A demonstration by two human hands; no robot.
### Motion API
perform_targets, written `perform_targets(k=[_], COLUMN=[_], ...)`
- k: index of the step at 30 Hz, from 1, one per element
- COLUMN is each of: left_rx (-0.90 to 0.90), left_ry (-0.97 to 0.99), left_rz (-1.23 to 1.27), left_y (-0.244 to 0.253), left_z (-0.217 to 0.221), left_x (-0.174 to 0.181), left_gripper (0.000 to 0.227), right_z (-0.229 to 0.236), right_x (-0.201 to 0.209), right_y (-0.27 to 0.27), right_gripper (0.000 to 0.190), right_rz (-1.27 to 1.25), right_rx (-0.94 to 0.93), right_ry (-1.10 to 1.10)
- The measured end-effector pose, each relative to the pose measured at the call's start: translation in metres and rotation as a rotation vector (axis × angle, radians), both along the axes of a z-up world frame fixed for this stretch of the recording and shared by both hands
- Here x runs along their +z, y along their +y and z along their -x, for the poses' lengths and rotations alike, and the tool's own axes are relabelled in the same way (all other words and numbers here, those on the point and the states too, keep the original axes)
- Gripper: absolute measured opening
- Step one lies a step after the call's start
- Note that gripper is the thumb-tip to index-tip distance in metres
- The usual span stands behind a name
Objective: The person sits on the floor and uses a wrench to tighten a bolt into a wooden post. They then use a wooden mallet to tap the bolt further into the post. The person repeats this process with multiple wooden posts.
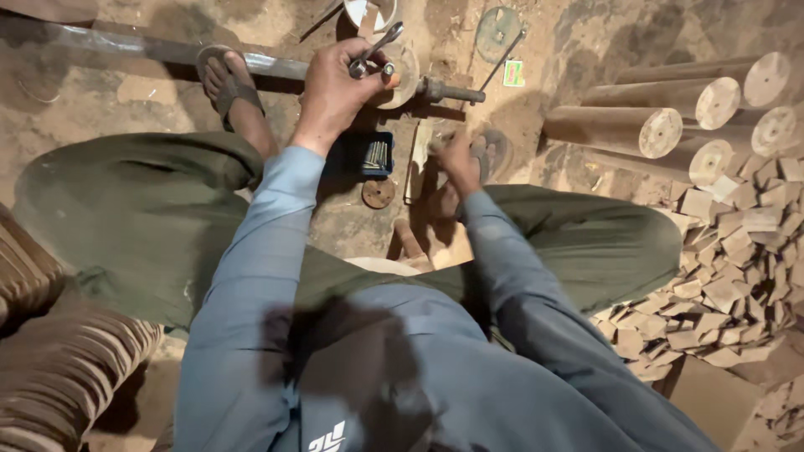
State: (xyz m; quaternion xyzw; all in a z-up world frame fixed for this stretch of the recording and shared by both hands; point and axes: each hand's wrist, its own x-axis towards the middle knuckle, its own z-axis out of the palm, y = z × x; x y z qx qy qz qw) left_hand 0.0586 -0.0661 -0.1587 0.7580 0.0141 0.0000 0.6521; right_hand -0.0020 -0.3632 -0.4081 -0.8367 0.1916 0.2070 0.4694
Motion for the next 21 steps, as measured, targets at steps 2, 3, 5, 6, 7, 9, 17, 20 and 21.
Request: perform_targets(k=[2, 3, 5, 6, 7, 9, 17, 20, 21], left_rx=[-0.006, -0.008, -0.019, -0.025, -0.008, 0.021, 0.002, 0.008, 0.010], left_ry=[0.031, 0.041, 0.133, 0.182, 0.191, 0.206, 0.177, 0.174, 0.160], left_rz=[-0.067, -0.101, -0.061, -0.043, -0.027, 0.008, -0.026, -0.087, -0.122], left_y=[0.001, 0.001, -0.001, -0.001, -0.001, -0.001, 0.001, -0.001, -0.001], left_z=[0.001, 0.001, 0.000, 0.001, 0.003, 0.003, -0.003, -0.002, -0.002], left_x=[0.003, 0.006, 0.009, 0.011, 0.013, 0.016, 0.012, 0.010, 0.009], left_gripper=[0.019, 0.019, 0.019, 0.018, 0.019, 0.021, 0.018, 0.021, 0.023], right_z=[0.030, 0.041, 0.055, 0.060, 0.063, 0.062, 0.074, 0.059, 0.049], right_x=[-0.019, -0.025, -0.028, -0.028, -0.028, -0.030, -0.012, 0.044, 0.070], right_y=[0.013, 0.021, 0.030, 0.037, 0.041, 0.049, 0.030, 0.030, 0.031], right_gripper=[0.060, 0.063, 0.071, 0.076, 0.080, 0.083, 0.038, 0.032, 0.027], right_rz=[0.256, 0.291, 0.357, 0.384, 0.412, 0.448, -0.138, -0.608, -0.685], right_rx=[0.167, 0.169, 0.165, 0.154, 0.142, 0.203, -0.035, -0.358, -0.504], right_ry=[-0.270, -0.137, 0.089, 0.180, 0.271, 0.207, 0.351, 0.360, 0.404])
